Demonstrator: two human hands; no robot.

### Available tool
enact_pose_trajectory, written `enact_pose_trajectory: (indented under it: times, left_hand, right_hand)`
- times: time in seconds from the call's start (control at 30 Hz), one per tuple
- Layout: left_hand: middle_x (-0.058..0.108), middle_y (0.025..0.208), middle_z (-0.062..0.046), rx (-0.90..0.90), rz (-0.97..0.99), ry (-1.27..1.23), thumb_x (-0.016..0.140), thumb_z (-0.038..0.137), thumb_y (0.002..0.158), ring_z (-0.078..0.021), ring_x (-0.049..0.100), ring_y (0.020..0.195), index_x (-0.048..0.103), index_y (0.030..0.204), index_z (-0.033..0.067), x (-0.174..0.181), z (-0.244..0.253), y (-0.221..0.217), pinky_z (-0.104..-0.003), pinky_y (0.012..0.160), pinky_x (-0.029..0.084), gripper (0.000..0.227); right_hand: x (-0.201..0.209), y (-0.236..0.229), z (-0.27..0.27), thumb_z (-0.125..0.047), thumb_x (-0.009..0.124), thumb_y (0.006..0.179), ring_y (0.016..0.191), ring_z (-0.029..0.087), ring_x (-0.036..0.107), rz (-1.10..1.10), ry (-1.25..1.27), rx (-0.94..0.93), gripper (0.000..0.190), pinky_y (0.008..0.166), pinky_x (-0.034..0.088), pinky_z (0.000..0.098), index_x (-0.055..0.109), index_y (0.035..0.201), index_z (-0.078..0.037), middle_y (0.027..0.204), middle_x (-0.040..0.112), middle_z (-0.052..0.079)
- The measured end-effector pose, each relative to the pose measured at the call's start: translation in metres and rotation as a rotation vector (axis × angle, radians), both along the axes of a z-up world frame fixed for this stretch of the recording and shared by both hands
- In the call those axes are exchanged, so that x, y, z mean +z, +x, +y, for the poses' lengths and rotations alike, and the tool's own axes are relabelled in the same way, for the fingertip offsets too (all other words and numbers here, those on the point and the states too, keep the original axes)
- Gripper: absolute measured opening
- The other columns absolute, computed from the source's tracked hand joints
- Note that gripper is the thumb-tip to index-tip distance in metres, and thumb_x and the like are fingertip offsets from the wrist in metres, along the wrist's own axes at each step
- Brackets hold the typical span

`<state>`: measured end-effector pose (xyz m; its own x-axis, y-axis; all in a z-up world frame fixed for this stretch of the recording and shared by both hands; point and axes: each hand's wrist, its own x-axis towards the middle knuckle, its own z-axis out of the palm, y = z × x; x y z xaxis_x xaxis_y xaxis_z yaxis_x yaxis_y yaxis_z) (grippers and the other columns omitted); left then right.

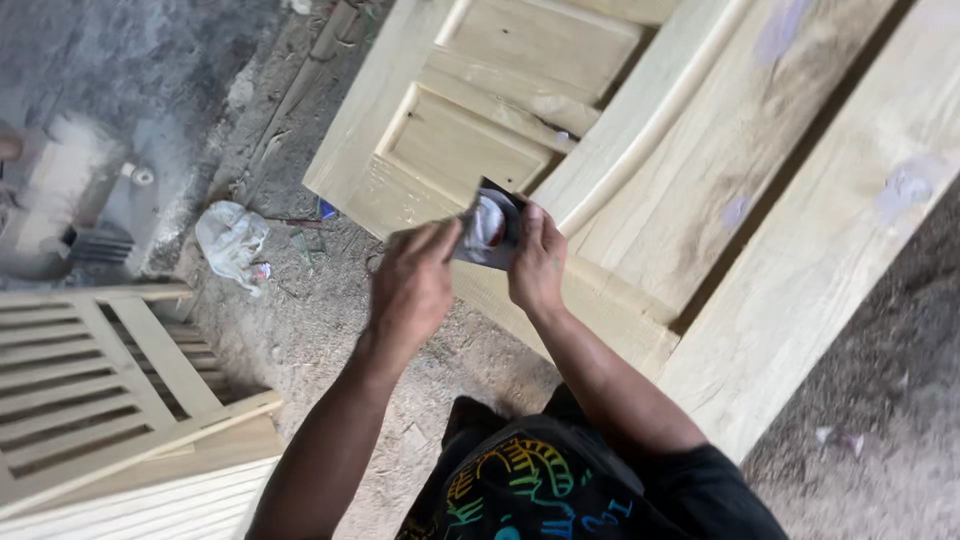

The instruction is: The person sands a large wooden furniture piece using sandpaper, smoothing the surface and edges. They then apply wood filler from a can using a putty knife to fill gaps and imperfections.

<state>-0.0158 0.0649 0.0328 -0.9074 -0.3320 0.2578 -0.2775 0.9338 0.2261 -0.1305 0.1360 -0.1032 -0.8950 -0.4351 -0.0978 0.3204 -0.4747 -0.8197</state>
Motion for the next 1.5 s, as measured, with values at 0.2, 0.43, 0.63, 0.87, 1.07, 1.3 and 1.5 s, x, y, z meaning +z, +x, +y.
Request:
enact_pose_trajectory:
  times: [0.2, 0.43, 0.63, 0.87, 1.07, 1.3, 1.5]
  left_hand:
    - [0.075, 0.115, -0.015, -0.159, -0.129, -0.072, 0.063, -0.005, 0.081, -0.0338, 0.068, 0.101, 0.071, 0.120, 0.0009, 0.019, -0.038, -0.009, -0.032, 0.061, 0.062, 0.040]
    - [0.071, 0.113, -0.014, -0.219, -0.314, 0.028, 0.064, 0.000, 0.094, -0.0321, 0.067, 0.104, 0.068, 0.123, 0.0021, 0.029, -0.085, 0.009, -0.035, 0.072, 0.062, 0.030]
    - [0.065, 0.134, -0.011, -0.433, 0.096, 0.321, 0.068, 0.007, 0.098, -0.0279, 0.061, 0.122, 0.064, 0.143, 0.0154, 0.039, -0.187, 0.044, -0.039, 0.108, 0.053, 0.046]
    - [0.054, 0.140, -0.009, -0.656, 0.403, 0.356, 0.078, 0.015, 0.094, -0.0272, 0.050, 0.133, 0.058, 0.146, 0.0265, -0.002, -0.221, 0.070, -0.037, 0.113, 0.048, 0.057]
    - [0.067, 0.130, -0.005, -0.564, 0.172, -0.076, 0.076, 0.005, 0.085, -0.0302, 0.060, 0.124, 0.069, 0.132, 0.0206, 0.046, -0.263, 0.049, -0.042, 0.107, 0.053, 0.050]
    - [0.072, 0.122, -0.005, -0.544, -0.155, -0.242, 0.072, -0.004, 0.079, -0.0297, 0.063, 0.112, 0.075, 0.122, 0.0118, 0.098, -0.213, 0.001, -0.047, 0.086, 0.053, 0.045]
    - [0.071, 0.121, -0.004, -0.463, -0.241, -0.217, 0.070, 0.000, 0.084, -0.0270, 0.063, 0.103, 0.073, 0.123, 0.0112, 0.093, -0.212, -0.037, -0.039, 0.084, 0.056, 0.042]
  right_hand:
    - [0.012, -0.004, -0.015, -0.035, 0.042, 0.108, 0.087, 0.015, 0.069, -0.133, -0.012, 0.075, 0.050, 0.068, 0.059, 0.0274, 0.061, 0.130, 0.006, 0.108, 0.072, 0.014]
    - [0.015, 0.013, -0.055, -0.032, 0.043, 0.114, 0.100, 0.018, 0.070, -0.056, 0.007, 0.087, 0.051, 0.091, 0.058, 0.0311, 0.063, 0.132, 0.011, 0.115, 0.074, 0.017]
    - [0.062, 0.028, -0.104, -0.038, 0.034, 0.113, 0.101, 0.029, 0.070, -0.577, -0.318, 0.276, 0.049, 0.096, 0.060, 0.0473, 0.054, 0.126, 0.004, 0.115, 0.068, 0.018]
    - [0.124, 0.045, -0.110, -0.037, 0.033, 0.112, 0.110, 0.031, 0.069, -0.518, -0.338, 0.221, 0.046, 0.099, 0.057, 0.0530, 0.055, 0.134, -0.003, 0.124, 0.067, 0.018]
    - [0.109, 0.037, -0.117, -0.037, 0.033, 0.110, 0.111, 0.030, 0.068, -0.417, -0.322, 0.071, 0.049, 0.098, 0.056, 0.0484, 0.054, 0.134, 0.001, 0.126, 0.066, 0.018]
    - [0.067, 0.015, -0.171, -0.033, 0.040, 0.112, 0.108, 0.026, 0.069, -0.174, -0.305, -0.166, 0.047, 0.095, 0.060, 0.0374, 0.058, 0.130, 0.007, 0.122, 0.067, 0.019]
    - [0.069, -0.013, -0.172, -0.029, 0.038, 0.111, 0.104, 0.025, 0.069, -0.274, -0.305, -0.008, 0.046, 0.093, 0.061, 0.0387, 0.057, 0.132, 0.008, 0.119, 0.067, 0.020]
